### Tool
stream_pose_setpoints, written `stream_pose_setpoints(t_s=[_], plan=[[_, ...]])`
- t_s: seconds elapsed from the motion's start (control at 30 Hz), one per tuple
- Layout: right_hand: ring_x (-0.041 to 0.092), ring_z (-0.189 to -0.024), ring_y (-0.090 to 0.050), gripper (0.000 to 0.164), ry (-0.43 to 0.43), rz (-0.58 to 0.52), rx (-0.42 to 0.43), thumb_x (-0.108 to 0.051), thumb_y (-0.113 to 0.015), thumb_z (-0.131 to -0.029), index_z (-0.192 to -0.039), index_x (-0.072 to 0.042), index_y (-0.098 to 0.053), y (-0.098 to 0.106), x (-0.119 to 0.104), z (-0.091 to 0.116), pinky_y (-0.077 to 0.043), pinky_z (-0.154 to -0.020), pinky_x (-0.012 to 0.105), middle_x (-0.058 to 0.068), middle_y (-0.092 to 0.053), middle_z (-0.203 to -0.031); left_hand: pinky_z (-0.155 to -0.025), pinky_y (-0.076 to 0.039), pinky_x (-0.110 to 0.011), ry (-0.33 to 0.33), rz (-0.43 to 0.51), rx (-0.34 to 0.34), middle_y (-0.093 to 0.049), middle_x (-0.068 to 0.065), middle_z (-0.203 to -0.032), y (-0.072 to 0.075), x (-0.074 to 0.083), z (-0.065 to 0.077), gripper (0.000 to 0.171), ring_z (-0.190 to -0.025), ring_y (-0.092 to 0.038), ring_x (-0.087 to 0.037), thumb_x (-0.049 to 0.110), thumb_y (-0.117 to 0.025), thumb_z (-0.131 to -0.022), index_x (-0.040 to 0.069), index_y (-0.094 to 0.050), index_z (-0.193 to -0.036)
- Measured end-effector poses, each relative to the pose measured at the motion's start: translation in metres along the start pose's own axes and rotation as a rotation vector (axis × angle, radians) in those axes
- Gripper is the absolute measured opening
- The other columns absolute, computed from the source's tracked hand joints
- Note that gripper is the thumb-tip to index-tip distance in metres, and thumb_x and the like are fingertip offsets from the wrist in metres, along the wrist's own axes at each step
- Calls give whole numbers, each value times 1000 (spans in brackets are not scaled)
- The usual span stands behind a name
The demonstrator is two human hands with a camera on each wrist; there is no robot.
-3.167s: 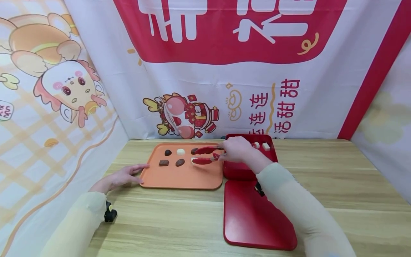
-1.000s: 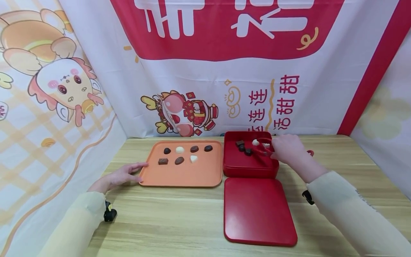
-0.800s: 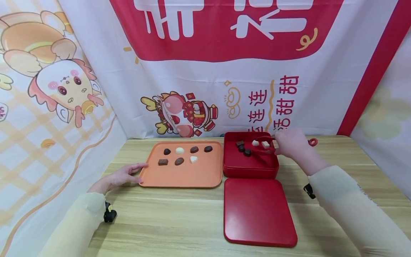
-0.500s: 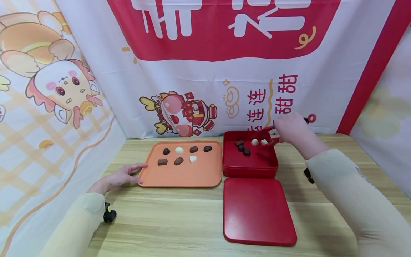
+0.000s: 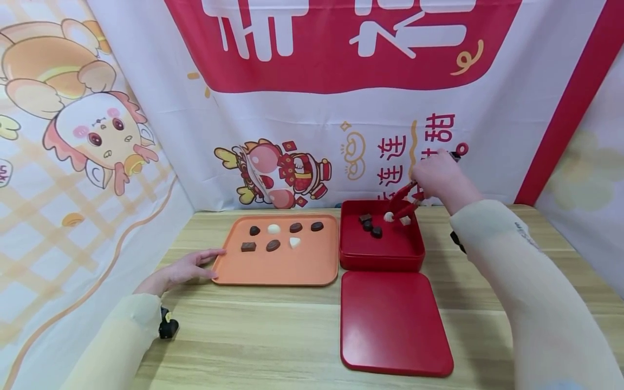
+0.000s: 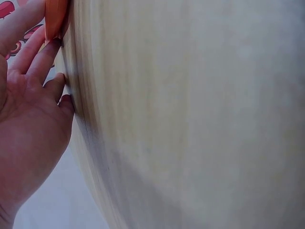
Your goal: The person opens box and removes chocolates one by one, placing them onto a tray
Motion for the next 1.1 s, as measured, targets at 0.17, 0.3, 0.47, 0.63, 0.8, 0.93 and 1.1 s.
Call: stream_pose_setpoints(t_s=[0.17, 0.3, 0.47, 0.63, 0.8, 0.93, 1.1], plan=[[35, -89, -64, 37, -5, 20, -21, -10, -88, -68, -103, -9, -75, 3, 0, -8, -36, -93, 66, 14, -72, -92, -113, -15, -55, -6, -8, 0, -25, -23, -154, 0, -1, -2, 76, -142, -17, -42, 17, -76, -85, 4, -38, -149], [35, -89, -63, 35, 9, 14, -25, -10, -88, -68, -101, -10, -76, 0, 1, -14, -34, -95, 66, 12, -71, -91, -113, -16, -55, -6, -8, -5, -26, -22, -154, -1, -2, -3, 76, -142, -17, -41, 18, -76, -85, 4, -38, -149], [32, -87, -61, 41, 46, -46, -21, -11, -89, -67, -105, -9, -75, -5, 5, -19, -38, -91, 62, 13, -71, -94, -113, -18, -53, -1, 2, -11, -27, -21, -154, -4, 0, -1, 76, -142, -19, -40, 18, -76, -85, 4, -37, -149], [35, -95, -60, 55, 22, -222, -68, -7, -90, -64, -115, -2, -70, -8, 12, -18, -52, -81, 54, 18, -67, -106, -112, -16, -56, -13, -11, -17, -26, -23, -154, -6, 4, -2, 75, -142, -17, -42, 16, -74, -86, 1, -35, -149], [37, -100, -59, 65, 7, -319, -103, -5, -91, -62, -121, -1, -66, -8, 16, -15, -56, -75, 51, 19, -65, -113, -112, -17, -56, -15, 2, -18, -24, -24, -155, -4, 5, -3, 75, -142, -16, -42, 16, -74, -86, 1, -35, -149], [38, -101, -59, 66, 33, -303, -102, -7, -91, -61, -122, -2, -66, -5, 17, -16, -55, -76, 52, 18, -65, -113, -112, -17, -56, 4, 14, -12, -23, -24, -155, -1, 3, -2, 76, -142, -16, -42, 17, -76, -86, 3, -36, -149], [37, -100, -59, 64, 119, -165, -109, -5, -89, -65, -123, -1, -65, -1, 9, -22, -54, -78, 50, 19, -66, -111, -112, -18, -57, 9, 21, -17, -23, -23, -156, -1, 0, -2, 76, -143, -15, -42, 18, -76, -86, 4, -36, -150]])
Point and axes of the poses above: each hand's wrist, its own z-axis away from the middle knuckle, its own y-axis out of the back of the hand, x = y × z, the point moved 10 cm from there along -z, towards the middle knuckle
